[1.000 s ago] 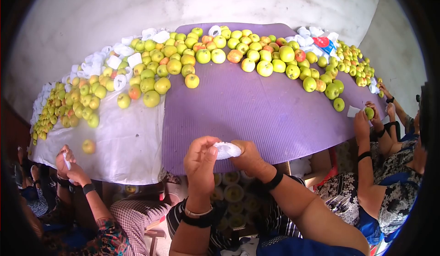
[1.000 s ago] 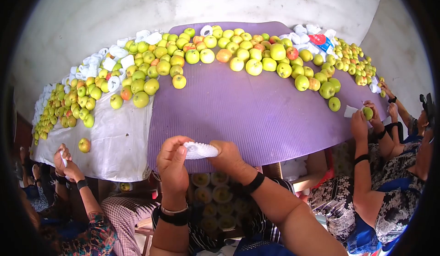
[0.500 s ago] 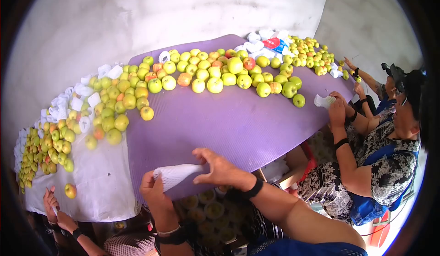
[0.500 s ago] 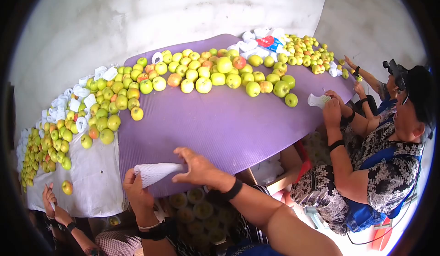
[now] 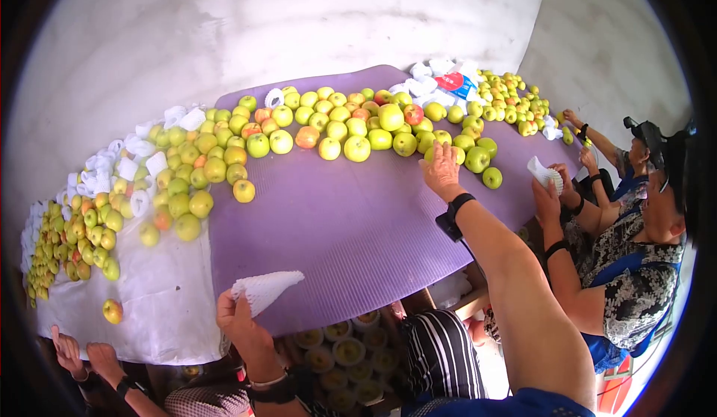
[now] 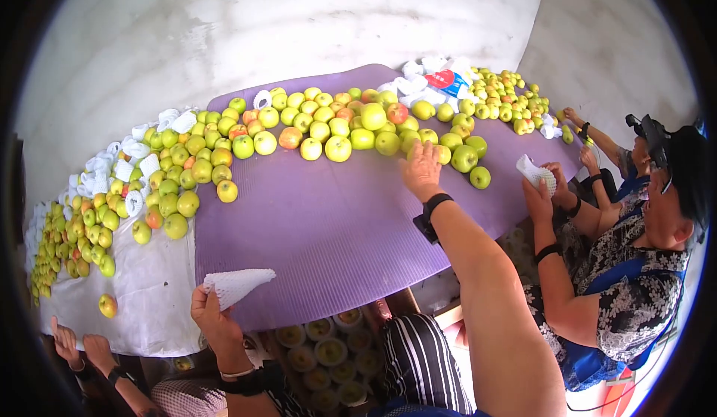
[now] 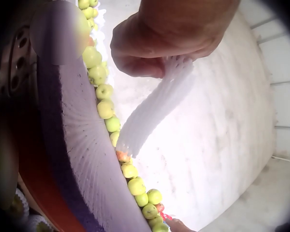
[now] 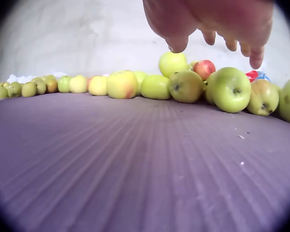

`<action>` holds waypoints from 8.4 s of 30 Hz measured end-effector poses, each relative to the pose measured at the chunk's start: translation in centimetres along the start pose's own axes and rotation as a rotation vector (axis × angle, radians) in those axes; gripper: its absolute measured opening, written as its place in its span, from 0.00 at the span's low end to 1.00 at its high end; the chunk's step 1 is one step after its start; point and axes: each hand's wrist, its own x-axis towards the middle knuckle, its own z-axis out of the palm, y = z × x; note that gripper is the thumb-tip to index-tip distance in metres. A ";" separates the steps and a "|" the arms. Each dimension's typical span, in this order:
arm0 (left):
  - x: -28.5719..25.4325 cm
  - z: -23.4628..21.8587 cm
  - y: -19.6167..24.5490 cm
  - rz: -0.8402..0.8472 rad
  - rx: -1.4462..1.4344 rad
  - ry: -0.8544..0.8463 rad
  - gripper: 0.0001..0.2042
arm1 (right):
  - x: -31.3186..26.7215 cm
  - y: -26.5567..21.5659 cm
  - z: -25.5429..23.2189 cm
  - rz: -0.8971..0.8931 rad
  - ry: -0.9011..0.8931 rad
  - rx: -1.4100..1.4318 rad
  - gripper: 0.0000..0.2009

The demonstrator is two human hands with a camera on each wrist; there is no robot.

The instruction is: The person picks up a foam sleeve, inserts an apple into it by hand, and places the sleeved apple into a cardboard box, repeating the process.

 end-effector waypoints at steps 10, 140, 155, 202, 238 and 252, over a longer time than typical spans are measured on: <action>0.3 -0.2 -1.1 0.038 0.024 0.014 0.02 | 0.6 -1.4 -1.5 -0.152 -0.147 -0.135 0.21; -2.9 3.2 -1.8 -0.177 -0.150 -0.270 0.26 | -21.4 -18.9 -7.2 -0.563 -0.229 1.207 0.14; -2.9 3.1 -1.7 -0.371 -0.242 -0.317 0.22 | -19.6 -17.2 -4.2 0.132 -0.383 1.444 0.16; -3.7 3.5 -2.5 -0.363 -0.104 -0.377 0.22 | -19.8 -17.4 -6.4 -0.289 -0.351 1.266 0.07; -2.8 2.8 -2.4 -0.540 -0.889 -0.379 0.22 | -22.0 -19.0 -8.5 -0.430 -0.109 1.231 0.08; -3.3 3.6 -2.2 -0.437 -0.461 -0.411 0.20 | -20.5 -18.3 -7.1 -0.527 -0.125 1.062 0.13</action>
